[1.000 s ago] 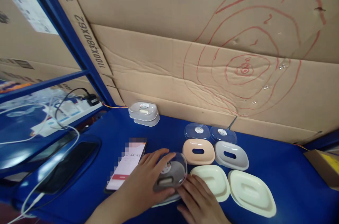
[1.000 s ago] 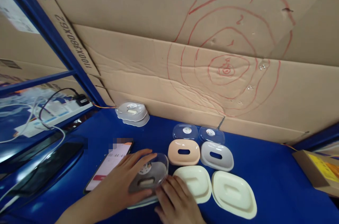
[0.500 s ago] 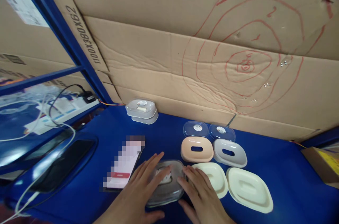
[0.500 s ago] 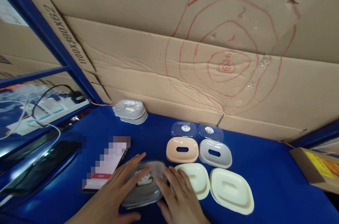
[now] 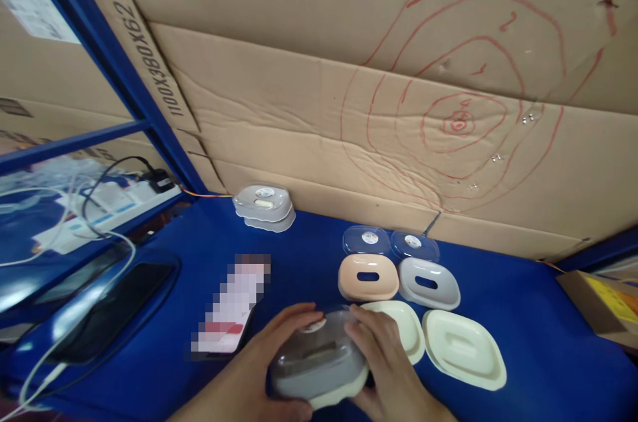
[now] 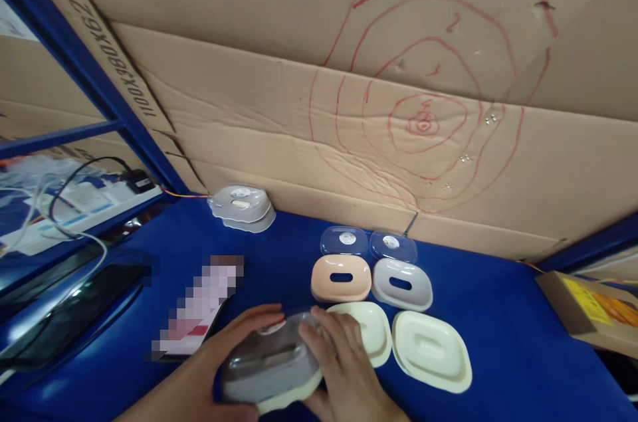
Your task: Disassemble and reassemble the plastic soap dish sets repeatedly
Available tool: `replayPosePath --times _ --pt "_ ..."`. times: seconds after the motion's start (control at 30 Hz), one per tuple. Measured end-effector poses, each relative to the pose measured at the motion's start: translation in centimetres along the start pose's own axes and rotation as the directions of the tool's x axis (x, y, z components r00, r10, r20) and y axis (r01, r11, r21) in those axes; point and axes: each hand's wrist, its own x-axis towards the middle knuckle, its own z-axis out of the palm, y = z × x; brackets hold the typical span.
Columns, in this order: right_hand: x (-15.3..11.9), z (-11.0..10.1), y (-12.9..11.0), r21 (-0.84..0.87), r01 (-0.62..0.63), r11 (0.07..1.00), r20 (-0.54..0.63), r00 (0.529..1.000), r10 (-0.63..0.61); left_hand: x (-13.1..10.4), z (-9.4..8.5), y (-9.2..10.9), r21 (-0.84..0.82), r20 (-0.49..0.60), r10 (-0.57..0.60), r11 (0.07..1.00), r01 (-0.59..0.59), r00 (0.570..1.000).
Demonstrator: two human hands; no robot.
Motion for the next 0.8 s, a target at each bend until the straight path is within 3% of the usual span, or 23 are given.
replayPosePath --times 0.07,0.13,0.23,0.37,0.43,0.6,0.8 --pt "-0.1 -0.5 0.0 0.143 -0.088 0.986 -0.048 0.994 0.096 0.7 -0.3 1.6 -0.203 0.141 -0.059 0.975 0.088 0.988" --pt "-0.3 -1.1 0.1 0.28 -0.214 0.936 -0.063 0.969 0.241 1.9 -0.3 3.1 -0.361 0.216 -0.056 0.923 0.132 0.975" --pt "-0.6 -2.0 0.7 0.408 -0.378 0.831 -0.083 0.891 0.447 4.2 -0.1 4.7 -0.519 0.249 0.02 0.847 0.116 0.968" --pt "-0.9 -3.3 2.4 0.51 -0.493 0.705 -0.144 0.759 0.635 7.1 0.6 6.1 -0.66 0.208 0.215 0.75 -0.025 0.954" --pt "-0.8 -3.9 3.1 0.544 -0.514 0.663 -0.177 0.702 0.689 8.1 1.2 6.4 -0.654 0.176 0.271 0.751 -0.093 0.946" --pt "-0.1 -3.6 2.6 0.564 -0.584 0.584 -0.202 0.588 0.783 9.5 3.1 5.6 -0.425 -0.016 0.266 0.871 -0.248 0.964" --pt "-0.3 -2.2 1.7 0.559 -0.636 0.533 -0.125 0.57 0.812 9.0 3.5 4.0 -0.316 -0.082 0.229 0.917 -0.243 0.97"
